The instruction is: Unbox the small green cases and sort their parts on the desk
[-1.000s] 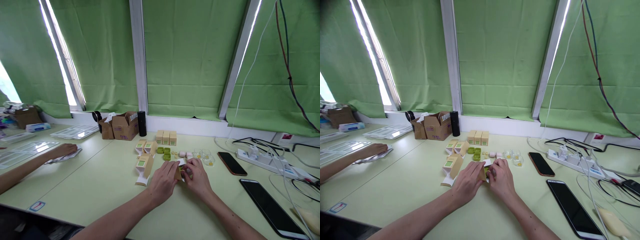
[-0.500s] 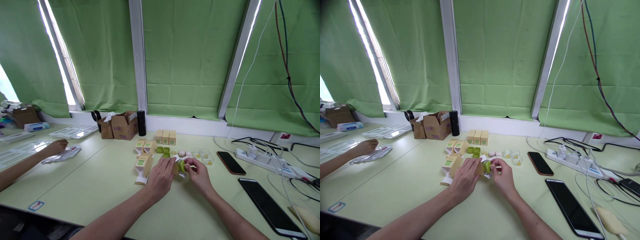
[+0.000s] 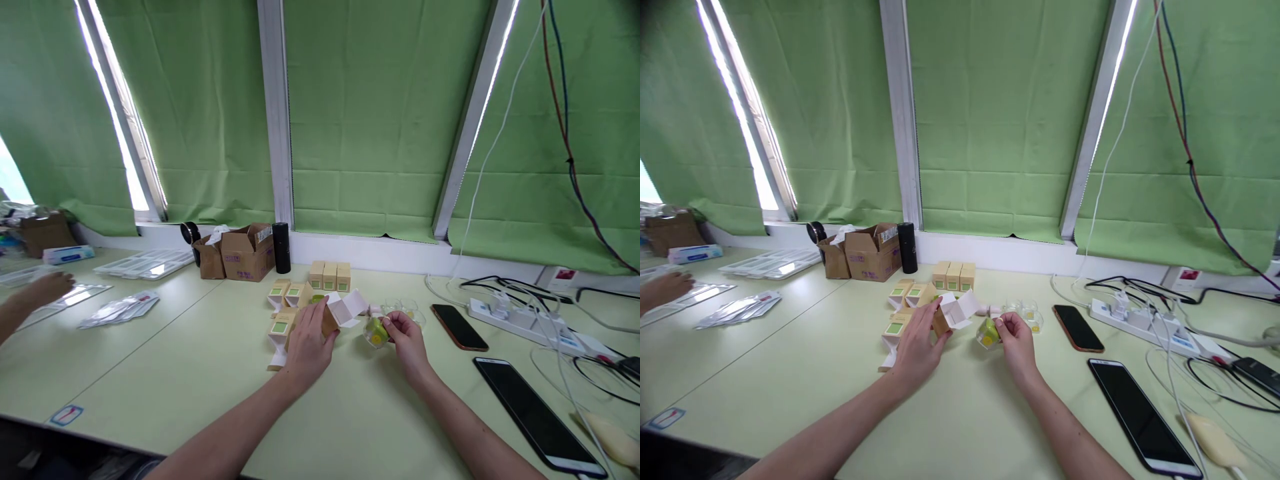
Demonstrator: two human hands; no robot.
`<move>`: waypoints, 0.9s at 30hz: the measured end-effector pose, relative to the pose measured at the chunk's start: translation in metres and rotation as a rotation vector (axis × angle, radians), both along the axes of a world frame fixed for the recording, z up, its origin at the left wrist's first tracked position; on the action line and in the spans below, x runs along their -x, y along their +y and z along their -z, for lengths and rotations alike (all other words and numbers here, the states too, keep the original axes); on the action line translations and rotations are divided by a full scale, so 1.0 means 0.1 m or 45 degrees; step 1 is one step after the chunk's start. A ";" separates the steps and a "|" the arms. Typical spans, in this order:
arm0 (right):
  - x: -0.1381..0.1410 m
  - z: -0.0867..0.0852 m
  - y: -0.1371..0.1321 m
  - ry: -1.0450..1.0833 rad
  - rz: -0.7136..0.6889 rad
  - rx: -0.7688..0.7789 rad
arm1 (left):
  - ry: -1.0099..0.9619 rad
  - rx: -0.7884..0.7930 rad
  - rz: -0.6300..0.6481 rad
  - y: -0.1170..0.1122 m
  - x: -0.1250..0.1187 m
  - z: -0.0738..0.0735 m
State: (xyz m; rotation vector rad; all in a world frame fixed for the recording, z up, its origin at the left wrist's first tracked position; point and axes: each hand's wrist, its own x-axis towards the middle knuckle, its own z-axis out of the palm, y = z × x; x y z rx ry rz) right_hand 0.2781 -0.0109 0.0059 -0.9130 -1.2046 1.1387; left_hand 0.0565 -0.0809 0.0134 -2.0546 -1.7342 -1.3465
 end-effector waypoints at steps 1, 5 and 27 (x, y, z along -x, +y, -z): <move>0.00 0.02 0.01 -0.032 0.001 -0.037 | -0.067 0.011 0.013 0.01 0.01 0.01; 0.01 0.09 0.03 -0.178 -0.037 -0.120 | -0.349 0.095 0.112 0.03 -0.02 0.01; 0.03 0.10 -0.06 -0.584 -0.033 -0.229 | -1.706 0.479 0.809 0.08 -0.04 -0.07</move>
